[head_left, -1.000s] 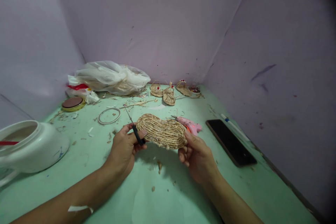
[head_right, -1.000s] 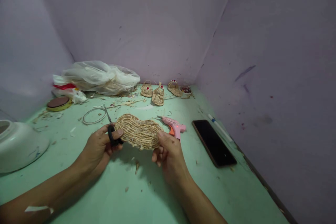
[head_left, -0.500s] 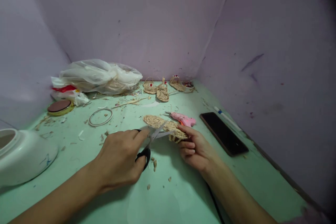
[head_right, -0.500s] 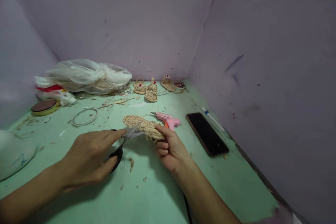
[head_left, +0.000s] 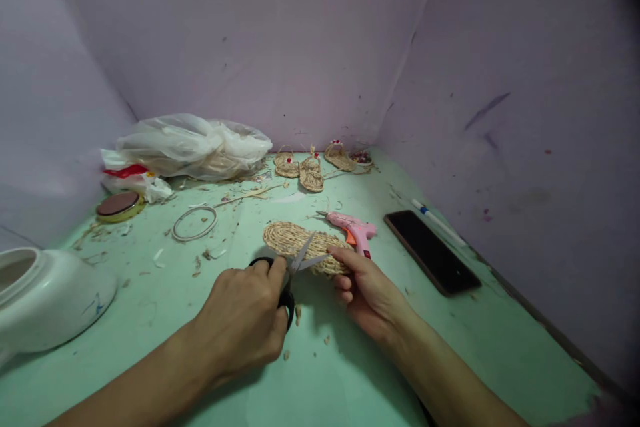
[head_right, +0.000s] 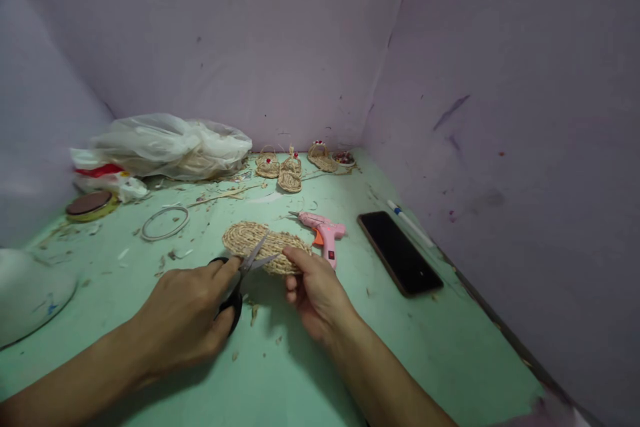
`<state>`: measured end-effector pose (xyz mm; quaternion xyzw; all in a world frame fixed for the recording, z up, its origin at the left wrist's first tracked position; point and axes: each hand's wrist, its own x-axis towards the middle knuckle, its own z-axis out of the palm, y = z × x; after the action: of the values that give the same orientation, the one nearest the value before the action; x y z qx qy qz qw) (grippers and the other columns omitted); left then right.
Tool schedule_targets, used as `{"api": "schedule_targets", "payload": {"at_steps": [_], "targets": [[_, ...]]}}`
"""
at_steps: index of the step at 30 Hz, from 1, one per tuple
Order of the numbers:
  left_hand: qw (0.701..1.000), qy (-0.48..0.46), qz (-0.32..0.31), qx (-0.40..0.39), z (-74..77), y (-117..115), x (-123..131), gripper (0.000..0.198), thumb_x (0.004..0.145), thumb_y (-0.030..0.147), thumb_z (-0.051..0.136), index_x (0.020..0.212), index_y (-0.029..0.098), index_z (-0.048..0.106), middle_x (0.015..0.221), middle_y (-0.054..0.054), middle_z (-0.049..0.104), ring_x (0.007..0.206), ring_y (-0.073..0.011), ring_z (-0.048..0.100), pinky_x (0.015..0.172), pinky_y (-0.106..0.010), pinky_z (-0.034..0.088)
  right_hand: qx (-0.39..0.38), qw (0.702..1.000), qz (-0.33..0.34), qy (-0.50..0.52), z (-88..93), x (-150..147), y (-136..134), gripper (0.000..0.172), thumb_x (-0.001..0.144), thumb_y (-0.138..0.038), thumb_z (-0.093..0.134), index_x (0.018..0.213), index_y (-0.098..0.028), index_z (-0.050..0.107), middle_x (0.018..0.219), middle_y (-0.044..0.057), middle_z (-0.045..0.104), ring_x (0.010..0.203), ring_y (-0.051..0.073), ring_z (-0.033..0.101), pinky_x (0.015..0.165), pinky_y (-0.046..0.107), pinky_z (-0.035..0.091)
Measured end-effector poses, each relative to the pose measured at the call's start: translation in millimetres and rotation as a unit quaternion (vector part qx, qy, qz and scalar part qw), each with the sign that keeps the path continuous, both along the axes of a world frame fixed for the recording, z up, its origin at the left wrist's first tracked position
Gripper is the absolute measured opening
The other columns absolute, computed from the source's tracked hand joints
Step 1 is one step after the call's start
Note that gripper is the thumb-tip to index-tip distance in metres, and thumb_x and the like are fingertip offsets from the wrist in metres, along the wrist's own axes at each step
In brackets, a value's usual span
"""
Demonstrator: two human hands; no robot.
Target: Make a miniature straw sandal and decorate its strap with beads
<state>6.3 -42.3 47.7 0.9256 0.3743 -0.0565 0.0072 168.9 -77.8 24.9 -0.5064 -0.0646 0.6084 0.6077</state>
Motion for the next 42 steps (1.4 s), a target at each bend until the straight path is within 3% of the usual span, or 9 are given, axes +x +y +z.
{"api": "schedule_targets", "payload": {"at_steps": [5, 9, 13, 21, 26, 32, 39, 42], "targets": [[0.998, 0.050, -0.020, 0.012, 6.9, -1, 1, 0.046, 0.076, 0.016, 0.036, 0.118, 0.006, 0.050, 0.088, -0.017, 0.064, 0.074, -0.0312, 0.064, 0.059, -0.044, 0.051, 0.030, 0.998, 0.009, -0.046, -0.2, -3, -3, 0.007, 0.076, -0.018, 0.059, 0.072, -0.013, 0.057, 0.049, -0.008, 0.051, 0.030, 0.001, 0.038, 0.024, 0.009, 0.029], [0.996, 0.074, -0.042, 0.010, 10.1, 0, -1, 0.049, 0.076, 0.015, 0.037, 0.122, 0.004, 0.048, 0.089, -0.019, 0.064, 0.073, -0.0306, 0.064, 0.058, -0.041, 0.050, 0.065, 0.993, 0.017, -0.099, 0.2, -4, -4, 0.014, 0.069, -0.024, 0.065, 0.070, -0.015, 0.055, 0.048, -0.008, 0.049, 0.030, 0.002, 0.037, 0.024, 0.011, 0.029], [0.995, 0.088, -0.038, 0.006, 10.8, 2, 2, 0.050, 0.074, 0.013, 0.040, 0.122, 0.004, 0.048, 0.088, -0.018, 0.064, 0.074, -0.0295, 0.064, 0.058, -0.038, 0.050, 0.066, 0.991, 0.019, -0.114, 1.4, -4, -4, 0.015, 0.069, -0.024, 0.064, 0.066, -0.016, 0.052, 0.042, -0.011, 0.041, 0.029, 0.003, 0.034, 0.023, 0.011, 0.028], [0.996, 0.075, -0.052, 0.003, 8.5, 5, 0, 0.056, 0.067, 0.006, 0.040, 0.123, 0.004, 0.046, 0.086, -0.017, 0.064, 0.072, -0.0307, 0.064, 0.057, -0.039, 0.049, 0.060, 0.992, 0.009, -0.113, 1.9, -5, -5, 0.014, 0.070, -0.024, 0.063, 0.076, -0.014, 0.054, 0.050, -0.009, 0.047, 0.030, 0.001, 0.033, 0.023, 0.010, 0.027], [0.997, 0.044, -0.049, -0.035, 8.2, 8, -2, 0.045, 0.069, 0.009, 0.041, 0.113, 0.009, 0.051, 0.083, -0.014, 0.066, 0.071, -0.0293, 0.065, 0.057, -0.039, 0.049, 0.077, 0.988, 0.018, -0.130, -0.1, -5, -6, 0.015, 0.070, -0.026, 0.063, 0.075, -0.015, 0.054, 0.048, -0.009, 0.050, 0.029, 0.001, 0.034, 0.024, 0.011, 0.028], [0.999, 0.032, -0.009, -0.041, 12.9, 4, 2, 0.035, 0.070, 0.016, 0.043, 0.104, 0.013, 0.052, 0.090, -0.014, 0.065, 0.077, -0.0304, 0.065, 0.059, -0.039, 0.049, 0.083, 0.962, 0.065, -0.253, -11.3, -9, -11, 0.023, 0.080, -0.036, 0.054, 0.066, -0.018, 0.048, 0.032, -0.008, 0.046, 0.025, 0.007, 0.040, 0.029, 0.016, 0.032], [0.998, 0.032, -0.006, -0.053, 6.0, 4, 2, 0.042, 0.066, 0.009, 0.045, 0.108, 0.012, 0.049, 0.087, -0.013, 0.066, 0.073, -0.0272, 0.065, 0.058, -0.034, 0.046, 0.101, 0.986, 0.006, -0.136, -10.8, -12, -9, 0.019, 0.073, -0.034, 0.061, 0.072, -0.019, 0.049, 0.034, -0.010, 0.045, 0.024, 0.007, 0.037, 0.025, 0.016, 0.031], [0.997, 0.027, -0.015, -0.064, 3.6, 5, 1, 0.037, 0.064, 0.006, 0.044, 0.100, 0.014, 0.050, 0.083, -0.011, 0.067, 0.072, -0.0265, 0.065, 0.057, -0.032, 0.045, 0.103, 0.987, -0.006, -0.127, -7.4, -13, -8, 0.020, 0.070, -0.033, 0.063, 0.069, -0.019, 0.048, 0.034, -0.011, 0.043, 0.024, 0.006, 0.035, 0.024, 0.015, 0.030]]}}
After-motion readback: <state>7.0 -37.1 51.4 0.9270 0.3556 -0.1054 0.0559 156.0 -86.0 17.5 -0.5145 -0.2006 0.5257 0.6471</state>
